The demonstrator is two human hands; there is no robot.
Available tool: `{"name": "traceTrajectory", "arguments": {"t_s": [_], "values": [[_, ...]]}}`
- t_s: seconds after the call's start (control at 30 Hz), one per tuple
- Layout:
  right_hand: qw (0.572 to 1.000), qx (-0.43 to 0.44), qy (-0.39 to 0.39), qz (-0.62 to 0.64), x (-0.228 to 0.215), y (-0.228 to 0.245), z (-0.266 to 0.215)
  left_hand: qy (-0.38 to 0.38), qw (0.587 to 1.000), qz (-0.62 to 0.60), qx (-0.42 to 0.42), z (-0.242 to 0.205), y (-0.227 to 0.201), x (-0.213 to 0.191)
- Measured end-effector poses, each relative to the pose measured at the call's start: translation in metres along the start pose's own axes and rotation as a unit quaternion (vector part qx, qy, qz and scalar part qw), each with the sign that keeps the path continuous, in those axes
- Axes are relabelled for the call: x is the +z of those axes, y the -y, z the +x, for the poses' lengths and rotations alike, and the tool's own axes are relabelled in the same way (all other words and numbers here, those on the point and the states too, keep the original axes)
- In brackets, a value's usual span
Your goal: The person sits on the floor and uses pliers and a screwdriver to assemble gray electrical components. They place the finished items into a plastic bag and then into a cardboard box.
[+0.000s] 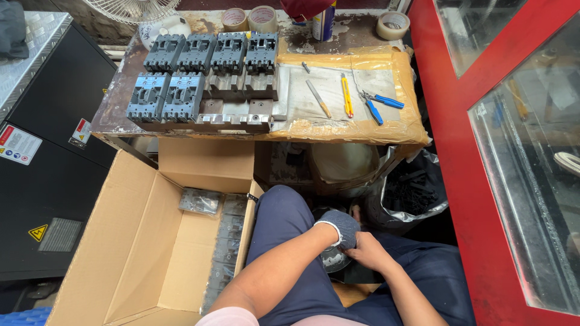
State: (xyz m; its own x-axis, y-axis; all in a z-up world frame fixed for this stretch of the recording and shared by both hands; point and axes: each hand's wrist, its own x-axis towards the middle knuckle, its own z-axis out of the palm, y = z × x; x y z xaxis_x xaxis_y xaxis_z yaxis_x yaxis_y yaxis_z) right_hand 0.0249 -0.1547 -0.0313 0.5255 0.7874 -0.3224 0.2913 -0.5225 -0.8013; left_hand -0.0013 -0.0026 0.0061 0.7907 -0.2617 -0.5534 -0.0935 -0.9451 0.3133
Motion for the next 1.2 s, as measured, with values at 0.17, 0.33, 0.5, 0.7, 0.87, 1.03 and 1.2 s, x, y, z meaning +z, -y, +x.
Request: {"name": "traceTrajectory", "arguments": {"t_s": [0.17, 0.33, 0.5, 0.7, 0.87, 1.03, 1.2], "values": [[1.000, -0.008, 0.003, 0.011, -0.001, 0.004, -0.001, 0.010, 1.000, -0.001, 0.004, -0.003, -0.001, -0.004], [1.000, 0.001, 0.004, 0.006, -0.001, 0.006, -0.002, 0.013, 1.000, 0.002, 0.006, 0.001, 0.001, -0.001], [1.000, 0.009, 0.004, 0.002, -0.001, 0.005, -0.002, 0.004, 1.000, -0.005, 0.000, 0.006, 0.004, 0.003], [0.998, 0.015, 0.008, -0.064, -0.010, 0.019, -0.009, 0.010, 1.000, -0.019, 0.010, -0.009, -0.004, -0.010], [0.967, -0.061, -0.144, -0.199, -0.035, 0.056, -0.061, -0.033, 0.999, -0.035, 0.025, -0.023, -0.017, -0.027], [0.952, -0.153, -0.127, 0.233, -0.060, 0.071, -0.155, -0.082, 0.994, -0.063, 0.038, -0.025, -0.018, -0.024], [0.776, -0.411, -0.075, 0.473, -0.065, 0.035, -0.230, -0.068, 0.993, -0.064, 0.076, -0.022, -0.031, -0.028]]}}
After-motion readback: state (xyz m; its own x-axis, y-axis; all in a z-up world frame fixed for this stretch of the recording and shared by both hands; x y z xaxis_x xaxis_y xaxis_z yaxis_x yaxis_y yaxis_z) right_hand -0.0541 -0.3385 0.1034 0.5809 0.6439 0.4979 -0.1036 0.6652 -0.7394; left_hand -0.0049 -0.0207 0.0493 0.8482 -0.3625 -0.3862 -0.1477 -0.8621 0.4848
